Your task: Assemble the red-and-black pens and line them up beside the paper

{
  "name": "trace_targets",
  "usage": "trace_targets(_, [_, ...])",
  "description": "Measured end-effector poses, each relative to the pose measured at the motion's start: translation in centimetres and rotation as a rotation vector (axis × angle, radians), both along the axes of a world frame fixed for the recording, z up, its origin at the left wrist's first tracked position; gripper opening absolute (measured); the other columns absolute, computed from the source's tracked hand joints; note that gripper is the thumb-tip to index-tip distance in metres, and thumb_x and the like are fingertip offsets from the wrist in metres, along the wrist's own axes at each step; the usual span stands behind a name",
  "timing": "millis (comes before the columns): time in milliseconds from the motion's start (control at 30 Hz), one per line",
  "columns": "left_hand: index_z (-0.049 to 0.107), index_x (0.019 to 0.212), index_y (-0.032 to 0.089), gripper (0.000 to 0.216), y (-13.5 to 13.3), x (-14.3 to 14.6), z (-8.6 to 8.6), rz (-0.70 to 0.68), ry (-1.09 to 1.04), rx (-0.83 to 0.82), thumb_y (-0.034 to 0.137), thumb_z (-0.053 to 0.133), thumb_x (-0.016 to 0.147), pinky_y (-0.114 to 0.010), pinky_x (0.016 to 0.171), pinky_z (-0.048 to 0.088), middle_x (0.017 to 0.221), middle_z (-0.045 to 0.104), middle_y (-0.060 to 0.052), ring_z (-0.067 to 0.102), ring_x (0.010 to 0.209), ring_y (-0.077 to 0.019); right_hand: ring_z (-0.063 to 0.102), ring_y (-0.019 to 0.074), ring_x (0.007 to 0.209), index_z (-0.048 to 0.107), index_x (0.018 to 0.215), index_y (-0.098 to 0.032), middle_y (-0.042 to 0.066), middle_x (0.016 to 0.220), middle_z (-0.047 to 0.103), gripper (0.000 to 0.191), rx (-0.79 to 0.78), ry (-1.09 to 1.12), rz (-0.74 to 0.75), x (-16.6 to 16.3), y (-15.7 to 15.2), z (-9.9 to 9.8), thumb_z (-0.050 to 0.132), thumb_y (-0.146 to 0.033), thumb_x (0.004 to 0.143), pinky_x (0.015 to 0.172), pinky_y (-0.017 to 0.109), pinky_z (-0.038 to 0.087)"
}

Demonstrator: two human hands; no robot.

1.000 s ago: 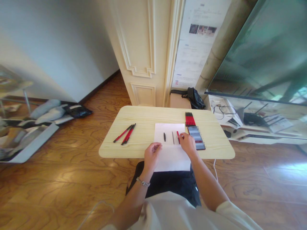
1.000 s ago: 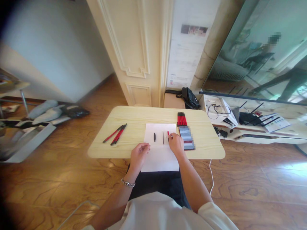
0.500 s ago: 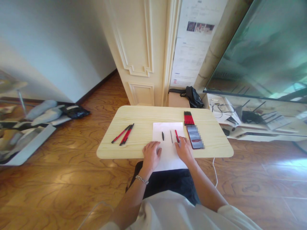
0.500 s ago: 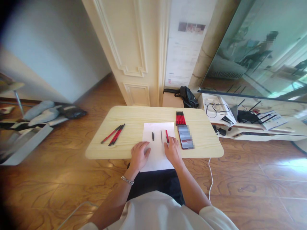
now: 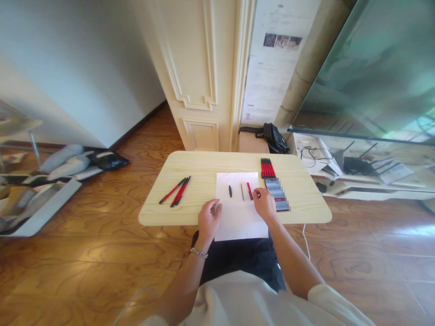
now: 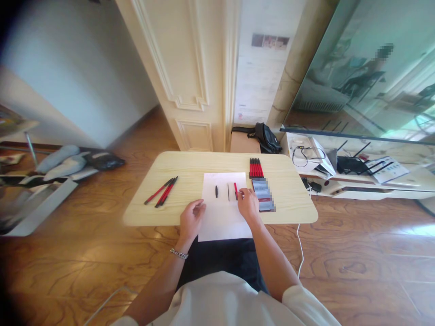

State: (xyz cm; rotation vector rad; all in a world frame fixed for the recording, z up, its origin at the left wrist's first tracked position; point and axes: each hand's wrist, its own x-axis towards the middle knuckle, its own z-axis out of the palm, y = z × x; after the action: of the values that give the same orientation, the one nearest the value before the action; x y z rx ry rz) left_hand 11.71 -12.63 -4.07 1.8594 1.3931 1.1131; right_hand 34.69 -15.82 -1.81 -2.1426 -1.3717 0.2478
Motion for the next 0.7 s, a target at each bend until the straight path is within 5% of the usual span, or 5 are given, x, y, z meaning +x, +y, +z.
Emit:
trace_targets(133, [0.065, 0.103, 0.02, 0.029, -0.3, -0.2, 0.0, 0.03, -0.064, -0.082, 0.039, 0.056, 0.084, -0.03, 0.07, 0.051, 0.083, 0.067, -0.005, 0.062, 0.07, -0.0168, 0.061, 0.0185, 0.085, 0.065, 0.095, -0.019, 0.008, 0.092, 0.067, 0.023, -0.124, -0.045, 0.027, 0.2, 1.6, 0.2, 0.049, -0.035, 0.089, 0.074, 0.026, 0.039])
trace_targets(400, [0.066, 0.102, 0.019, 0.029, -0.4, -0.2, 0.5, 0.025, -0.097, -0.106, 0.04, 0.056, 0.084, -0.029, 0.069, 0.05, 0.084, 0.068, -0.005, 0.061, 0.068, -0.0157, 0.063, 0.0224, 0.088, 0.067, 0.088, -0.016, 0.013, 0.092, 0.07, 0.03, -0.294, -0.118, 0.003, 0.1, 3.2, 0.3, 0.049, -0.041, 0.087, 0.073, 0.028, 0.041])
trace_targets(700, [0.066, 0.1, 0.018, 0.03, -1.2, 0.6, 1.0, -0.027, -0.178, -0.123, 0.041, 0.056, 0.084, -0.029, 0.068, 0.051, 0.092, 0.07, -0.007, 0.064, 0.074, -0.0174, 0.065, 0.0265, 0.084, 0.07, 0.088, -0.015, 0.018, 0.089, 0.07, 0.03, -0.299, -0.072, -0.064, 0.1, 3.5, 0.9, 0.053, -0.04, 0.083, 0.071, 0.035, 0.045])
